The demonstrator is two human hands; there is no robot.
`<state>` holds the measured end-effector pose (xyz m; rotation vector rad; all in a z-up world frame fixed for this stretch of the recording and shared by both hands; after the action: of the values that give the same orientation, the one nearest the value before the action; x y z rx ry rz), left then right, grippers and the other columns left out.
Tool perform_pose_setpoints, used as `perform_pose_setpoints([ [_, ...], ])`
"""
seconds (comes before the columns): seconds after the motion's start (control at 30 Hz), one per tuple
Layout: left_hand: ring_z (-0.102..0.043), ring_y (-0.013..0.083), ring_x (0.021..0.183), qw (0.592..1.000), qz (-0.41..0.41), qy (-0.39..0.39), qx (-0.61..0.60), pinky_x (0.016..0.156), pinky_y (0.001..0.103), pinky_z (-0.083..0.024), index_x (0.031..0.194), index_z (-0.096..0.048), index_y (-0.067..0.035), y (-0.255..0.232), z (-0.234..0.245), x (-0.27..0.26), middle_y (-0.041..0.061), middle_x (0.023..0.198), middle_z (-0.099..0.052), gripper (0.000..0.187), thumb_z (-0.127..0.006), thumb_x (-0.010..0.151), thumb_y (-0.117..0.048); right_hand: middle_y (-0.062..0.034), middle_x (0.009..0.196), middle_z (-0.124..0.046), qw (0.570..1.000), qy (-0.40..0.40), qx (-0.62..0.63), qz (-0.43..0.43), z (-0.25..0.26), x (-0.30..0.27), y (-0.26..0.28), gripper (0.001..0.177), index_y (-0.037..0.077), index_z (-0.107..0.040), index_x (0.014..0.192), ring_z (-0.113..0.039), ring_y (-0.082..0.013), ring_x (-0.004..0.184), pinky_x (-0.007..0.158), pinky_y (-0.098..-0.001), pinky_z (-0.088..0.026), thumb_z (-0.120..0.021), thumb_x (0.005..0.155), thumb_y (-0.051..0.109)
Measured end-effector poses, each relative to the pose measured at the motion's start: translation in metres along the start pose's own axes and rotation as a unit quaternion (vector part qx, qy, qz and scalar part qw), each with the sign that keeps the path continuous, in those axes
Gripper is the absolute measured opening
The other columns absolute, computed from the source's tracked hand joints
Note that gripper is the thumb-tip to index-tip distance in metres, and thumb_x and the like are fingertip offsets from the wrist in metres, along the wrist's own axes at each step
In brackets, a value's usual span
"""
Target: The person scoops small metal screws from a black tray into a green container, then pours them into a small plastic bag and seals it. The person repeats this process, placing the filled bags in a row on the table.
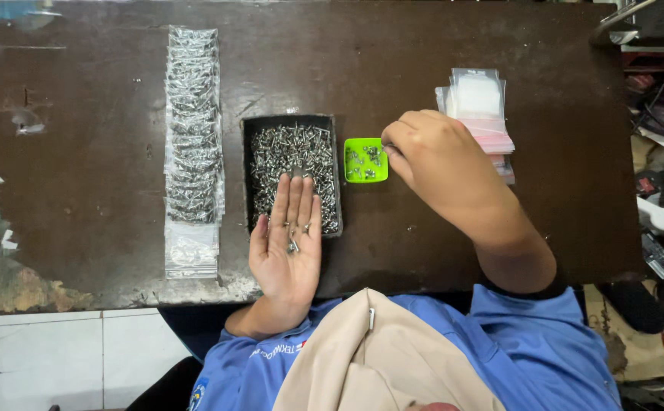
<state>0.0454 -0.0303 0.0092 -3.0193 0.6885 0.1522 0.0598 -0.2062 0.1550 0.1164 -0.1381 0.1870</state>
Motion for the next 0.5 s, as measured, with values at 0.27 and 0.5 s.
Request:
perform_pose_setpoints([
  [0.27,-0.033,0.0305,0.150,1.000,0.009,0.003,0.001,0.130,0.042,-0.018,0.155,-0.032,0.003,0.000,0.000,-0.001,0.021,0.158,-0.039,0.060,-0.038,0.105,-0.031,-0.0060,0.083,-0.067,0.999,0.036,0.015,0.018,-0.023,0.008,-0.004,0.008,0.006,-0.071,0.096,-0.069,-0.0202,0.080,0.080,-0.0295,-0.055,-0.073,0.089,0.005],
  [0.5,-0.033,0.0307,0.150,1.000,0.008,0.002,0.004,0.130,0.043,-0.018,0.155,-0.032,0.003,0.000,0.001,-0.002,0.022,0.158,-0.039,0.060,-0.039,0.105,-0.031,-0.0089,0.082,-0.066,0.997,0.055,0.035,0.027,-0.029,0.005,-0.001,0.007,0.004,-0.066,0.093,-0.069,-0.0261,0.082,0.079,-0.0345,-0.056,-0.070,0.087,0.003],
])
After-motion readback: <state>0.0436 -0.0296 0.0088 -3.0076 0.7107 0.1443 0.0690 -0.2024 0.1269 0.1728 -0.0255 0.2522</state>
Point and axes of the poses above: each hand's wrist, its own x-axis towards the middle knuckle, its own z-axis out of the back of the hand, y = z × x, the point moved 9 cm from there along x, towards the middle knuckle
